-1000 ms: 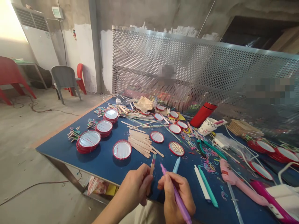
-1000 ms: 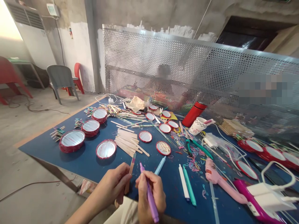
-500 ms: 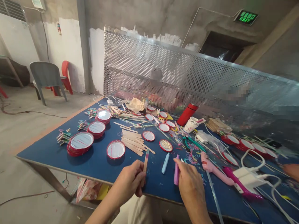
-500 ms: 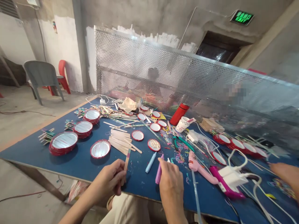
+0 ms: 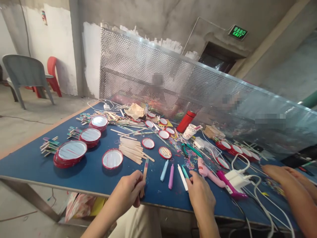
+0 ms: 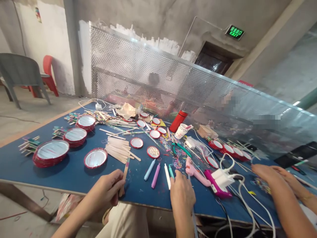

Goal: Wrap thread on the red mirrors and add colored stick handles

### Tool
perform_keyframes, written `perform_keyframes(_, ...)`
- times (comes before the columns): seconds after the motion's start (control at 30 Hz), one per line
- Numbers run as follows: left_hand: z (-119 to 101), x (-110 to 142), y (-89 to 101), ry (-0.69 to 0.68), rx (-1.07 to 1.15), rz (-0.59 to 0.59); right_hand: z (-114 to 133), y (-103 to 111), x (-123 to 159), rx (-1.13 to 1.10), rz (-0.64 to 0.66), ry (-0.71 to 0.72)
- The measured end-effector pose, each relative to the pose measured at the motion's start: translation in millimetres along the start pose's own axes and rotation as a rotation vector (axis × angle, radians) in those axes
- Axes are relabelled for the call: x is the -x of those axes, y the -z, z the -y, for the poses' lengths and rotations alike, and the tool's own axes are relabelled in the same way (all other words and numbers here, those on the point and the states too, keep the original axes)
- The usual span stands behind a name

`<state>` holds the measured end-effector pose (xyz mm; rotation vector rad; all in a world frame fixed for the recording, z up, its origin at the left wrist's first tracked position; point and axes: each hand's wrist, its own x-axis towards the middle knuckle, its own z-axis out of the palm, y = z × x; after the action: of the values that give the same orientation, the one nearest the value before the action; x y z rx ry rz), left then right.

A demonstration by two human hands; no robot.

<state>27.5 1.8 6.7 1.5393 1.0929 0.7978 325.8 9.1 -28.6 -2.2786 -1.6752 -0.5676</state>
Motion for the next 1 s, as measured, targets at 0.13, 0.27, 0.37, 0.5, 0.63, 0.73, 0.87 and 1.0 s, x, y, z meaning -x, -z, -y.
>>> perform_keyframes(0.13,-1.4,0.8,-0.6,-0.001,-0.004,-0.008,0.4,-15.3,-6.3,-0.061,-0.049,-0.004)
perform_keyframes(0.27,-1.9,2.7,-1.9,0.017,-0.003,-0.012,13.1,-15.5,-2.6,-0.184,-0.153,0.0)
perform_keyframes(0.37,-4.0,3.8,-2.4,0.027,0.001,-0.021,27.4,0.5,5.5,-0.509,-0.21,-0.086)
perform_keyframes(0.5,-8.8,3.9,-2.4,0.039,-0.011,-0.025,55.6,32.1,23.6,-1.195,-0.01,-0.166)
perform_keyframes(0.63,-9.6,3.6,-3.6,0.053,-0.022,-0.03,87.2,52.5,36.4,-1.756,0.336,0.054)
perform_keyframes(0.73,-7.6,4.4,-5.5,0.053,-0.02,-0.04,103.1,55.4,38.0,-1.896,0.376,0.258)
perform_keyframes(0.87,-6.4,5.4,-7.6,0.062,-0.046,-0.059,119.2,50.7,42.8,-1.767,0.121,0.094)
perform_keyframes(1.0,-7.7,5.3,-7.9,0.062,-0.084,-0.063,134.6,44.4,52.6,-1.751,-0.017,-0.022)
